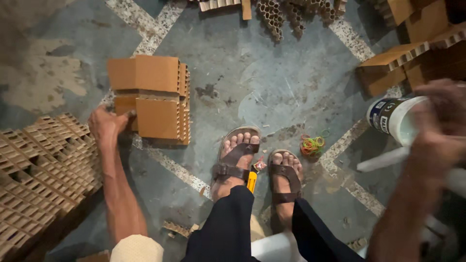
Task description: The person assembles small cardboard boxes by applying glue to the edges of pre-cut corrugated pieces and folding them into shape. They then secure the boxes using colorful rubber bands, repeating the process for multiple units.
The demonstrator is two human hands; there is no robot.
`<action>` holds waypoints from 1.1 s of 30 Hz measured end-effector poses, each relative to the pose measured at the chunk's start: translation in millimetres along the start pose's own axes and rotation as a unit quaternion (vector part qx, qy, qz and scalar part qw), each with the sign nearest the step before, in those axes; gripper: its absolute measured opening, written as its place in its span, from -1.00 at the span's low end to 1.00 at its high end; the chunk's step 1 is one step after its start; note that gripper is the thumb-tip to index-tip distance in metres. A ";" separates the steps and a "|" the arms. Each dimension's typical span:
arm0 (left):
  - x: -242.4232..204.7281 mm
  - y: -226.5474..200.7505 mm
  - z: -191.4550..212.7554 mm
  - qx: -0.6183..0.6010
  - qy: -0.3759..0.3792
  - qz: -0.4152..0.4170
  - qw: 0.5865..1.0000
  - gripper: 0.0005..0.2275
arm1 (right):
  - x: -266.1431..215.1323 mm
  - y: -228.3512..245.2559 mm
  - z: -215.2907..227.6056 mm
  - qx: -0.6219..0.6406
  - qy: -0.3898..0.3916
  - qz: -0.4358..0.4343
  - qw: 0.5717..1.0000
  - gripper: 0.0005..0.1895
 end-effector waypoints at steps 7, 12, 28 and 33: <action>-11.8 -9.6 32.0 -0.073 -0.090 -0.013 0.993 -0.57 | -62.5 -39.8 -90.9 0.106 0.089 -0.132 0.982 -0.50; -106.1 -76.5 122.6 -0.079 -0.226 -0.237 0.941 -0.69 | -67.3 -11.1 -108.0 0.046 0.161 -0.043 0.985 -0.51; -234.0 -279.1 -30.9 -0.133 0.069 -0.549 0.822 -0.75 | -68.2 -24.2 -150.2 -0.187 0.323 0.122 0.920 -0.51; -228.3 -279.2 -88.3 -0.181 0.051 -0.560 0.807 -0.70 | -100.5 -58.7 -162.3 -0.157 0.226 0.098 0.956 -0.46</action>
Point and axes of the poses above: each hand's wrist, its own x-axis towards the middle knuckle, its own z-axis out of the back of the hand, y = z × x, the point moved 2 cm from there along x, towards the middle knuckle, and after that the axes turned 5 degrees about z, right-handed, at the moved point
